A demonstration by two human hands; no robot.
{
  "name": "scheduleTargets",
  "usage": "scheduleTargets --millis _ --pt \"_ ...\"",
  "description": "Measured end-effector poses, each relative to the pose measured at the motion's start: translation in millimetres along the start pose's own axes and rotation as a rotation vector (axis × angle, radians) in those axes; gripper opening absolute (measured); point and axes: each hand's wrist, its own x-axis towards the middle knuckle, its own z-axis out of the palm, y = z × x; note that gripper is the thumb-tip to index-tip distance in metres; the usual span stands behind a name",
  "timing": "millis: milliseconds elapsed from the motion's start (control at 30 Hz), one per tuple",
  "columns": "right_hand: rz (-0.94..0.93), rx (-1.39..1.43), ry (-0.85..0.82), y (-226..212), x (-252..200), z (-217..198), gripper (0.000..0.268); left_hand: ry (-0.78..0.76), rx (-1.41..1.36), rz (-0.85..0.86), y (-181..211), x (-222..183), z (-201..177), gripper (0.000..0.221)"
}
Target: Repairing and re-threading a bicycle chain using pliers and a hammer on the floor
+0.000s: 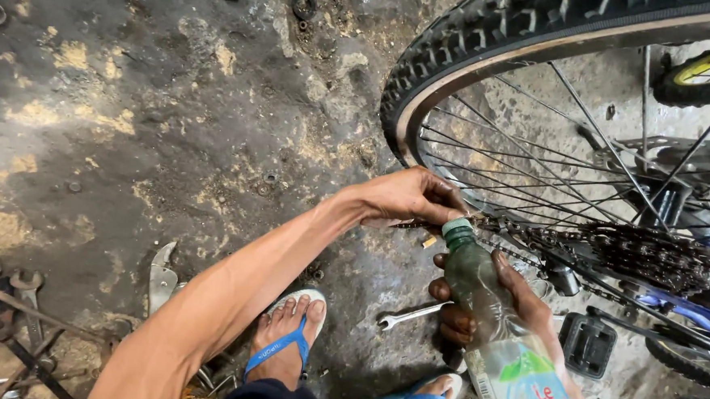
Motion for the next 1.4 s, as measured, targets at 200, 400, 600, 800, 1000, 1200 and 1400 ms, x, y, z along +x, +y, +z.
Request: scheduleTargets --millis 200,400,600,800,1000,1200,1400 --pt "-0.002 0.117 -0.129 5 0 -16 0.062 0.005 0.022 -0.015 -8 11 2 0.043" --pt "0.07 0.119 -0.053 11 3 -23 0.071 -0.028 0.099 -0.001 -9 10 1 0.037" --pt "0.043 0.205 -0.132 23 -2 -11 0.064 -0.009 0.032 0.007 -1 5 11 0.043" --pt "-0.191 -0.433 0.41 32 -8 16 0.06 0.0 0.085 -0.016 3 7 14 0.023" --pt "-0.271 -0.521 0.284 47 -18 6 0.065 0.113 0.183 -0.055 -6 4 19 0.047" --pt "-0.203 -0.921 0.515 95 -57 -53 0.086 -0.148 -0.501 0.118 -28 7 11 0.024" --pt "-0.649 -0.499 0.848 170 -144 -219 0.079 0.17 -0.15 0.111 6 -5 41 0.034"
